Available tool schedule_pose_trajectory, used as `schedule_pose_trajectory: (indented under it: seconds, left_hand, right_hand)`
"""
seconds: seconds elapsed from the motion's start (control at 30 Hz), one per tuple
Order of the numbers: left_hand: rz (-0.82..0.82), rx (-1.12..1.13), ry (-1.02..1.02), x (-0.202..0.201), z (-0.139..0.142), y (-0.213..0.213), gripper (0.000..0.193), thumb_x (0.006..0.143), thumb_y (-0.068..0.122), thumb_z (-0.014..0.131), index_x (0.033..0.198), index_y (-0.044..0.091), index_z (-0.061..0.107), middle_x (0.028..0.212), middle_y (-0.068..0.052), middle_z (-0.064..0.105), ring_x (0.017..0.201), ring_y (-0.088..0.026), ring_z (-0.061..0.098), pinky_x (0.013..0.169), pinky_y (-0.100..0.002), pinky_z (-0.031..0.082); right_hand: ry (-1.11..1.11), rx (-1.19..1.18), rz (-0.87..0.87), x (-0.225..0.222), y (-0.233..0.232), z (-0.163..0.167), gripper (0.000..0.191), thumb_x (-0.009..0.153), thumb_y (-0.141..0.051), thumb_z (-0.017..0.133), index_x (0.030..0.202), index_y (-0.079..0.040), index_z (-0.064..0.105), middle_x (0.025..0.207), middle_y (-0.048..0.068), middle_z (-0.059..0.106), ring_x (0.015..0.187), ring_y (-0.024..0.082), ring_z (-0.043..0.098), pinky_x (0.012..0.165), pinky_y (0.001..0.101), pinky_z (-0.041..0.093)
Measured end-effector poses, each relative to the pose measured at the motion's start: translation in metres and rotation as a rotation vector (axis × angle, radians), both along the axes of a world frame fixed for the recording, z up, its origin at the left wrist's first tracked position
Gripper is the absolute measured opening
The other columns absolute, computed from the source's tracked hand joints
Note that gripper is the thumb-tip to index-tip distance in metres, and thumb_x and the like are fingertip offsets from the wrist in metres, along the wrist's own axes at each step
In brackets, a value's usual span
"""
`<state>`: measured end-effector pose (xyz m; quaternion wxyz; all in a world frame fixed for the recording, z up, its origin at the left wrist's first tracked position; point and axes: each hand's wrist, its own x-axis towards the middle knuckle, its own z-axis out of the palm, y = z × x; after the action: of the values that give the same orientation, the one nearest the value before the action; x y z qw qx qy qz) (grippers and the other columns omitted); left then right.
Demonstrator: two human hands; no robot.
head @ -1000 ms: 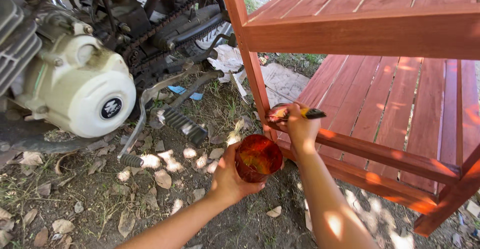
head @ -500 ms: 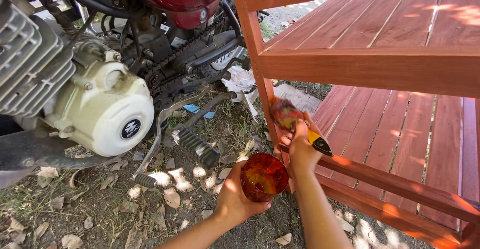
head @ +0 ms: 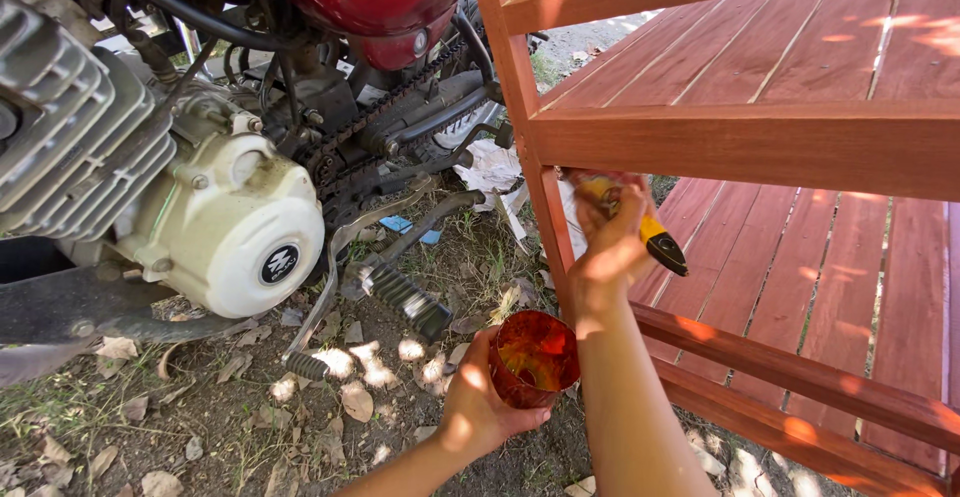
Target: The person applies reddish-brown wood stain to a slatted wooden shelf unit with a paintbrush, dipping the brush into a container of stain held in the other hand. They work around the frame, brushing the legs, rails, and shelf edges of the unit while it stands on the ground outdoors.
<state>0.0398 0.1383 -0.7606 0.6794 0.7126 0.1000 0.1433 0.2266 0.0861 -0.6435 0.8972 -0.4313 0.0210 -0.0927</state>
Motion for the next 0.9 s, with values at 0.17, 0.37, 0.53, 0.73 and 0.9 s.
schedule_pose_trajectory:
  seconds: [0.17, 0.37, 0.53, 0.73, 0.9]
  left_hand:
    - [-0.037, -0.156, -0.105, -0.002, -0.007, 0.005, 0.103, 0.053, 0.007, 0.094, 0.14, 0.003, 0.039, 0.135, -0.011, 0.062, 0.131, -0.024, 0.061, 0.115, -0.036, 0.048]
    - [-0.033, 0.008, 0.011, 0.005, -0.012, 0.003, 0.1, 0.052, 0.01, 0.096, 0.137, 0.003, 0.045, 0.128, -0.011, 0.066, 0.123, -0.023, 0.066, 0.112, -0.037, 0.05]
    - [-0.081, -0.247, -0.079, 0.006, -0.01, -0.006, 0.098, 0.053, 0.008, 0.093, 0.138, 0.002, 0.044, 0.125, -0.012, 0.069, 0.12, -0.024, 0.068, 0.111, -0.037, 0.052]
    - [0.038, 0.113, -0.035, 0.003, 0.002, 0.003, 0.103, 0.049, 0.008, 0.098, 0.136, 0.003, 0.044, 0.129, -0.011, 0.062, 0.124, -0.025, 0.062, 0.113, -0.037, 0.046]
    - [0.062, 0.13, -0.069, 0.006, 0.013, 0.011, 0.1, 0.05, 0.016, 0.097, 0.136, 0.003, 0.047, 0.128, -0.011, 0.067, 0.122, -0.024, 0.067, 0.11, -0.036, 0.05]
  right_hand:
    - [0.0, -0.096, -0.043, -0.021, 0.017, -0.003, 0.053, 0.093, -0.012, 0.061, 0.144, -0.007, 0.051, 0.104, 0.015, 0.074, 0.078, 0.021, 0.078, 0.068, 0.0289, 0.064]
    - [-0.153, -0.206, 0.017, -0.038, 0.017, -0.032, 0.054, 0.098, -0.01, 0.058, 0.15, -0.001, 0.049, 0.105, 0.017, 0.073, 0.078, 0.017, 0.073, 0.062, 0.0237, 0.059]
    - [-0.359, -0.649, -0.07, -0.04, -0.013, -0.07, 0.05, 0.101, -0.01, 0.063, 0.148, 0.005, 0.055, 0.115, 0.018, 0.075, 0.093, 0.018, 0.07, 0.078, 0.0288, 0.06]
    - [-0.288, -0.015, 0.192, -0.013, -0.037, -0.063, 0.038, 0.097, -0.009, 0.06, 0.126, 0.016, 0.054, 0.132, 0.019, 0.063, 0.105, 0.023, 0.072, 0.09, 0.0328, 0.064]
    - [-0.204, -0.263, 0.097, -0.022, -0.006, -0.035, 0.049, 0.098, -0.016, 0.058, 0.143, 0.002, 0.052, 0.116, 0.016, 0.071, 0.088, 0.017, 0.072, 0.075, 0.0303, 0.063]
